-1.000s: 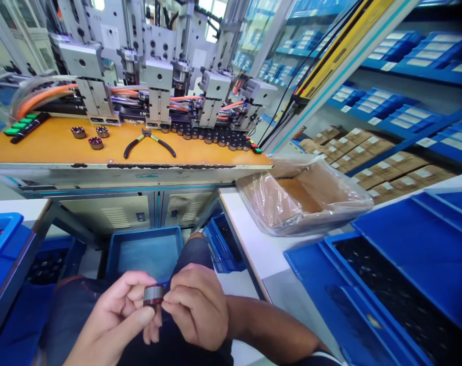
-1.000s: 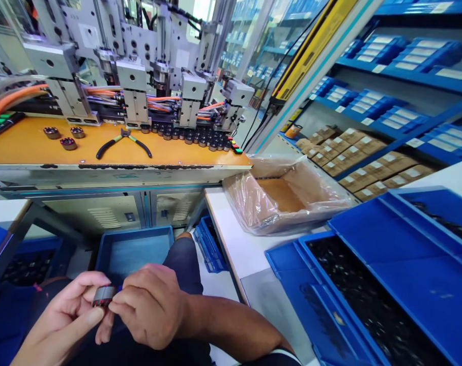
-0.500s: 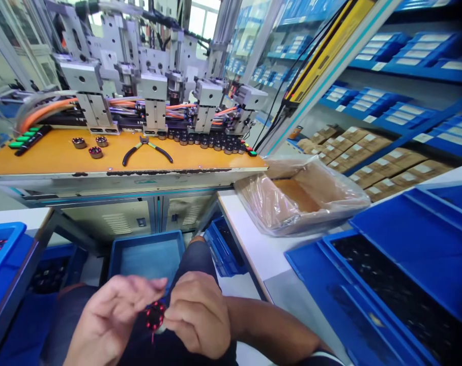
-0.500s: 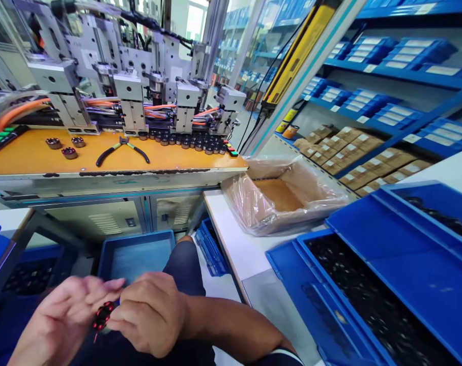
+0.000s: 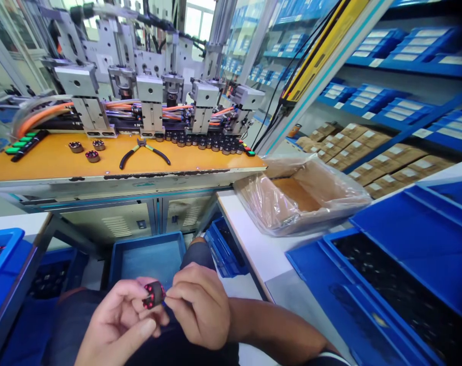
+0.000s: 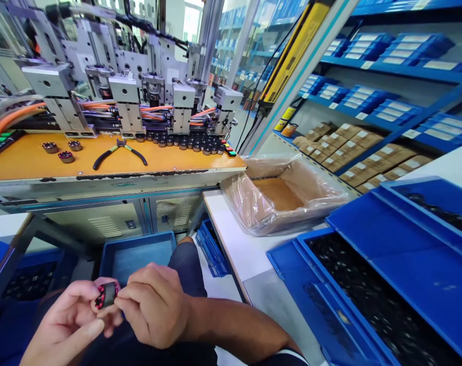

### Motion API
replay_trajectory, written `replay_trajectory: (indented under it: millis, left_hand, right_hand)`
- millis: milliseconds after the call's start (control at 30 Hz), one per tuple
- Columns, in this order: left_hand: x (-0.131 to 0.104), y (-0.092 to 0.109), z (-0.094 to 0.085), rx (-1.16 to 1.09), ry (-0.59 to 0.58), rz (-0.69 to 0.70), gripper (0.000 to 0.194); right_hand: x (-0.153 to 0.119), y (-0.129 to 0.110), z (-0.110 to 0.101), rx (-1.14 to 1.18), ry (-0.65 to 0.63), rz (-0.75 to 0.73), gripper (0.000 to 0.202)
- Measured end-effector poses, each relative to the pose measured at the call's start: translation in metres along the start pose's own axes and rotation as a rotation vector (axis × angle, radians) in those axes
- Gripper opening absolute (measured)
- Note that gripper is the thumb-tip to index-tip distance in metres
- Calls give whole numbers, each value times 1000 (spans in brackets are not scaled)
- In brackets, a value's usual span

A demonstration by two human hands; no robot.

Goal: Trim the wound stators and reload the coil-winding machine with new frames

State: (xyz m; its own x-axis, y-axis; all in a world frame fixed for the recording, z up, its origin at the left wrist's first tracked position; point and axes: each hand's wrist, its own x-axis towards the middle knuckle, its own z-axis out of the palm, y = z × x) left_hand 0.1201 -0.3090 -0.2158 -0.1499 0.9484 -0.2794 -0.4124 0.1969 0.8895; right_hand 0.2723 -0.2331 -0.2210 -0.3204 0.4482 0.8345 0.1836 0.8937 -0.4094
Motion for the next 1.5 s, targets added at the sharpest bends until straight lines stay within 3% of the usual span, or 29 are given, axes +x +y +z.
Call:
replay_trajectory:
  millis: [100, 200, 267, 367, 433, 633, 800, 900, 1100, 1200, 1300, 1400, 1500]
  left_hand:
    - [-3, 3, 2, -112, 46, 50, 41]
    - [1, 4, 2, -218, 34, 18, 51]
    - [5, 3, 1, -207, -57, -38, 54]
    - [10, -1, -1, -132, -310, -162, 50]
    - [10, -3, -2, -80, -378, -186, 43]
    - [3, -4, 0, 3, -154, -26, 25]
    - [1, -3, 4, 6, 83, 103, 40]
    - [1, -2, 6, -14, 111, 194, 44]
    - [4, -1, 3, 45, 76, 298, 30]
    - [5, -2, -2, 163, 73, 338, 23]
    - [5, -3, -4, 105, 138, 284, 19]
    - [6, -4, -8, 54, 135, 251, 20]
    - [10, -6, -16, 68, 44, 275, 17]
  right_hand:
    - [1, -4, -2, 30, -21, 97, 12]
    - [1, -4, -3, 107, -34, 72, 14]
    - [0, -1, -2, 143, -27, 10, 15]
    - [-2, 4, 0, 182, -2, -70, 13]
    - [-3, 5, 0, 191, 20, -82, 12]
    - [0, -4, -6, 141, -2, 55, 12]
    - [1, -10, -6, 122, 11, 160, 9]
    - [1, -11, -4, 160, 13, 191, 7]
    - [2, -14, -4, 229, 22, 226, 7]
    - [2, -21, -3, 308, 56, 373, 9]
    - [2, -28, -1, 471, 53, 596, 10]
    - [1, -29, 0, 715, -49, 810, 11]
    - [-1, -25, 2, 1004, -197, 1027, 21]
